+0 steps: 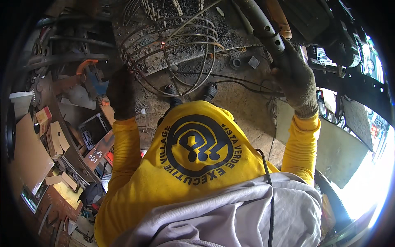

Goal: The person uses an angle grinder to smooth a metal disc and parts of a metal cage, then performs several spot welds on the cage frame using a welding torch.

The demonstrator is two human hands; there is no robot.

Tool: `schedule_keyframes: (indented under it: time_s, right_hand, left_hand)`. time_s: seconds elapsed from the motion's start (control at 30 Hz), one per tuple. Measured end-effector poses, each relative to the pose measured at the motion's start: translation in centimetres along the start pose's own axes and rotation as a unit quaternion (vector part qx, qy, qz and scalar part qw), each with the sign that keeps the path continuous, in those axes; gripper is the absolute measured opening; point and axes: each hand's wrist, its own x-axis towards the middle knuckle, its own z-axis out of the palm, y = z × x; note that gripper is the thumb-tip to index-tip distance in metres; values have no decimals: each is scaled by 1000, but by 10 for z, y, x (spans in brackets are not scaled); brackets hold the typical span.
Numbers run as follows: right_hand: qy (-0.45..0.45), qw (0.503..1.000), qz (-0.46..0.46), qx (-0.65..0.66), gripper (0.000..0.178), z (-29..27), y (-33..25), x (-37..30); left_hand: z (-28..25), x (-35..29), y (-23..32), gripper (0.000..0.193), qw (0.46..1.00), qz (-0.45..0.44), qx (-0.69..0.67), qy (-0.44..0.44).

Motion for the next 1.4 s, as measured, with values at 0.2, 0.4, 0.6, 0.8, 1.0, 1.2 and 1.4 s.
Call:
schedule_keyframes:
  time_s: [0.2,0.4,0.6,0.8,1.0,1.2,1.4]
  right_hand:
    - [-11,999,29,11,61,-1,-3,0]
    - [-7,999,51,-15,63,0,-8,1]
    - [-14,997,73,-3,63,1,-9,2]
    - [-7,996,-25,-84,61,-2,-5,3]
    - [-11,987,-104,-123,54,-4,-2,8]
    - [2,977,-159,-145,46,-12,41,7]
    - [19,902,-285,-325,55,-19,39,10]
  left_hand:
    - [2,-1,3,26,997,-30,-75,20]
    - [-1,2,4,24,999,25,29,3]
    - [1,0,-3,27,999,38,-14,30]
    - [-6,-3,-3,28,999,6,44,25]
    - [-11,-8,-2,32,934,63,345,-73]
    - [-12,-5,11,32,820,180,542,-43]
    - [-5,-7,-17,26,914,183,362,3]
